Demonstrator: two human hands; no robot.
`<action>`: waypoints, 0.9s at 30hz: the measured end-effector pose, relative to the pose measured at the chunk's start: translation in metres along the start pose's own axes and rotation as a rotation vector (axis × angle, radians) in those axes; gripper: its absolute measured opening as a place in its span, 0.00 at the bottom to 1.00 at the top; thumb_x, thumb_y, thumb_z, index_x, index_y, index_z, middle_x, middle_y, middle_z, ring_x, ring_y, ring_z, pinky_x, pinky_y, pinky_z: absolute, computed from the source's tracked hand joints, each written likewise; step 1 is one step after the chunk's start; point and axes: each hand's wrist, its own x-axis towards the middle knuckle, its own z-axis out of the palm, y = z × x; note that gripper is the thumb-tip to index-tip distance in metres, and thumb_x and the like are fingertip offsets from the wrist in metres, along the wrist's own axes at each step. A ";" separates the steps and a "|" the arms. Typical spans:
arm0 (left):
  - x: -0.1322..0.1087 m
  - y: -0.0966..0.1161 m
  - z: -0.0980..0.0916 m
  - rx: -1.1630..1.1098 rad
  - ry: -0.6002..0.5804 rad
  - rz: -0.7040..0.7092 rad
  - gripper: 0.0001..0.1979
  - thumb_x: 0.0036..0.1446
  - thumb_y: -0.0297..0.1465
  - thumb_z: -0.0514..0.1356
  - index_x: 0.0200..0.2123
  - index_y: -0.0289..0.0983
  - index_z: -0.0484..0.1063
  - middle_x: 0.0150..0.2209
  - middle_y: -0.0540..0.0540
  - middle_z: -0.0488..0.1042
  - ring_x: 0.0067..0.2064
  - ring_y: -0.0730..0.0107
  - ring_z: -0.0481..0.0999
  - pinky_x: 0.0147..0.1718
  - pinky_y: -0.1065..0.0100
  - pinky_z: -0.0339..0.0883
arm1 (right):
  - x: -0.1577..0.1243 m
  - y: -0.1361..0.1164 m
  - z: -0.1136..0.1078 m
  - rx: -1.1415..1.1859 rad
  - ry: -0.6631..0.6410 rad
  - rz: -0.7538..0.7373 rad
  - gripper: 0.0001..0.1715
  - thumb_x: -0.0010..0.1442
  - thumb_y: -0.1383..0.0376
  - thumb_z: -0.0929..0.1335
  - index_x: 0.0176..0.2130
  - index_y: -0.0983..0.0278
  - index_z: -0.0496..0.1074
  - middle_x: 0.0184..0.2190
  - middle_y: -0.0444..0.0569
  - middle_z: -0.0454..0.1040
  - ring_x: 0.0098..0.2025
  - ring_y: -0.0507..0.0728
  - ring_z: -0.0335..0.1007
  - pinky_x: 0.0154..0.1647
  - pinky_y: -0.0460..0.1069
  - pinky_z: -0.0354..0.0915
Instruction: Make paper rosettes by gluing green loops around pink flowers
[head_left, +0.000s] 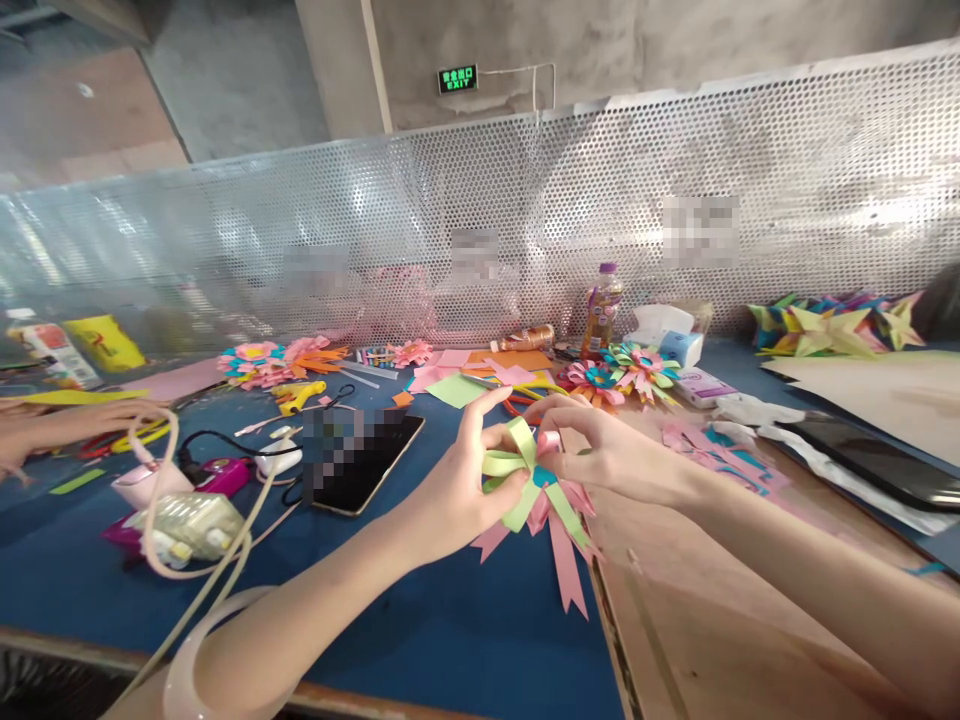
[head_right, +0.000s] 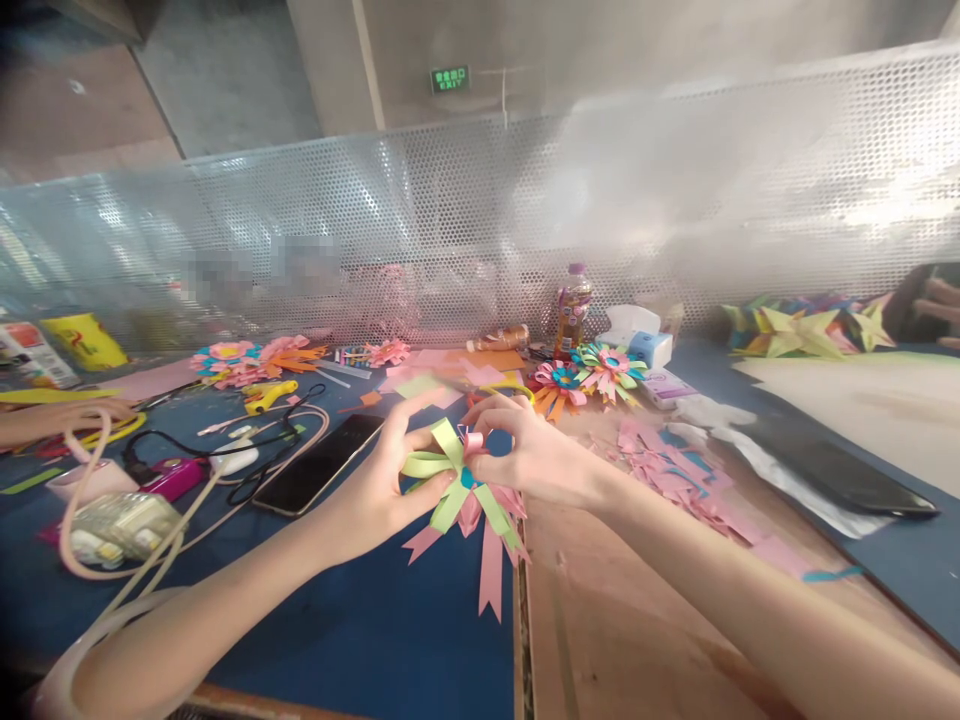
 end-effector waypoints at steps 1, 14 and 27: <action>0.000 0.000 0.000 -0.004 -0.002 0.004 0.33 0.59 0.26 0.56 0.61 0.43 0.40 0.55 0.40 0.67 0.49 0.64 0.73 0.52 0.58 0.64 | 0.000 0.000 0.000 -0.002 0.000 0.002 0.06 0.53 0.65 0.66 0.34 0.61 0.72 0.50 0.49 0.66 0.53 0.62 0.60 0.52 0.57 0.58; -0.001 0.001 0.000 0.040 -0.016 0.016 0.33 0.59 0.25 0.55 0.61 0.42 0.40 0.56 0.40 0.67 0.50 0.65 0.73 0.54 0.58 0.62 | 0.000 0.000 0.001 0.005 0.013 -0.013 0.05 0.52 0.65 0.66 0.32 0.62 0.72 0.46 0.48 0.67 0.51 0.61 0.62 0.51 0.57 0.58; 0.001 -0.003 -0.005 0.009 0.111 0.010 0.31 0.59 0.29 0.56 0.60 0.46 0.43 0.52 0.44 0.69 0.47 0.65 0.74 0.48 0.59 0.67 | -0.006 0.005 -0.009 0.107 0.052 0.063 0.28 0.54 0.55 0.69 0.53 0.58 0.64 0.54 0.49 0.65 0.54 0.61 0.64 0.52 0.56 0.62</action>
